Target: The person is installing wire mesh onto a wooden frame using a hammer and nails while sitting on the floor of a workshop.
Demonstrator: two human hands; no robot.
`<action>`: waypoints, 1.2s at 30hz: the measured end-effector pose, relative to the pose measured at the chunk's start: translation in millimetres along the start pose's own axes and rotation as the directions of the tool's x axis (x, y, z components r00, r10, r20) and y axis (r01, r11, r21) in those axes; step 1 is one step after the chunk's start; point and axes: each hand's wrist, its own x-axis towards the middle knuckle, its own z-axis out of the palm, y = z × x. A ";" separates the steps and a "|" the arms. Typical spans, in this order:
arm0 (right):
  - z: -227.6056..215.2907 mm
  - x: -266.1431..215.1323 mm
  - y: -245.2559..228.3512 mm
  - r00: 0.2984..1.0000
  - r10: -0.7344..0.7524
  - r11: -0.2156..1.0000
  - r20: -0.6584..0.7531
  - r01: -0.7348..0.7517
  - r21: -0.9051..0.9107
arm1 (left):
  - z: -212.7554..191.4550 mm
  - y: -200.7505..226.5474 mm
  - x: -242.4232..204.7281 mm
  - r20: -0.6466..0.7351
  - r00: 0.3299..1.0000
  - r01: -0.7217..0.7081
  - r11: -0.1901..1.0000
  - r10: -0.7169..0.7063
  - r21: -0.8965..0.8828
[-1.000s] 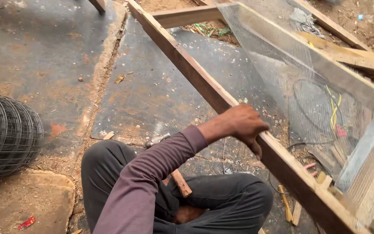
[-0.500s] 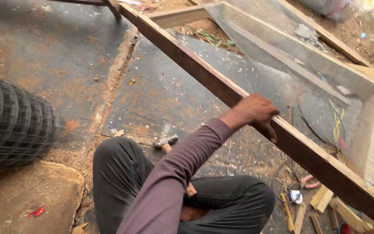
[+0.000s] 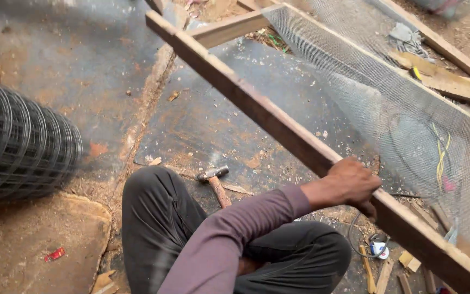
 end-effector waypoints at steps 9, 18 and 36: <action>8.2 -5.5 -2.9 0.995 0.031 0.998 -0.098 -0.024 0.065 | 43.6 0.9 -59.5 -0.269 0.963 0.019 0.998 -0.004 0.053; 80.9 -27.1 -3.8 0.994 0.099 0.991 -0.050 -0.094 0.093 | 16.4 -33.4 -100.3 -0.179 0.971 0.186 0.971 -0.159 0.149; 197.1 105.0 128.3 0.939 0.236 0.971 -0.249 -0.218 0.099 | 82.3 -130.7 -137.7 0.164 0.913 0.365 0.927 -0.374 0.084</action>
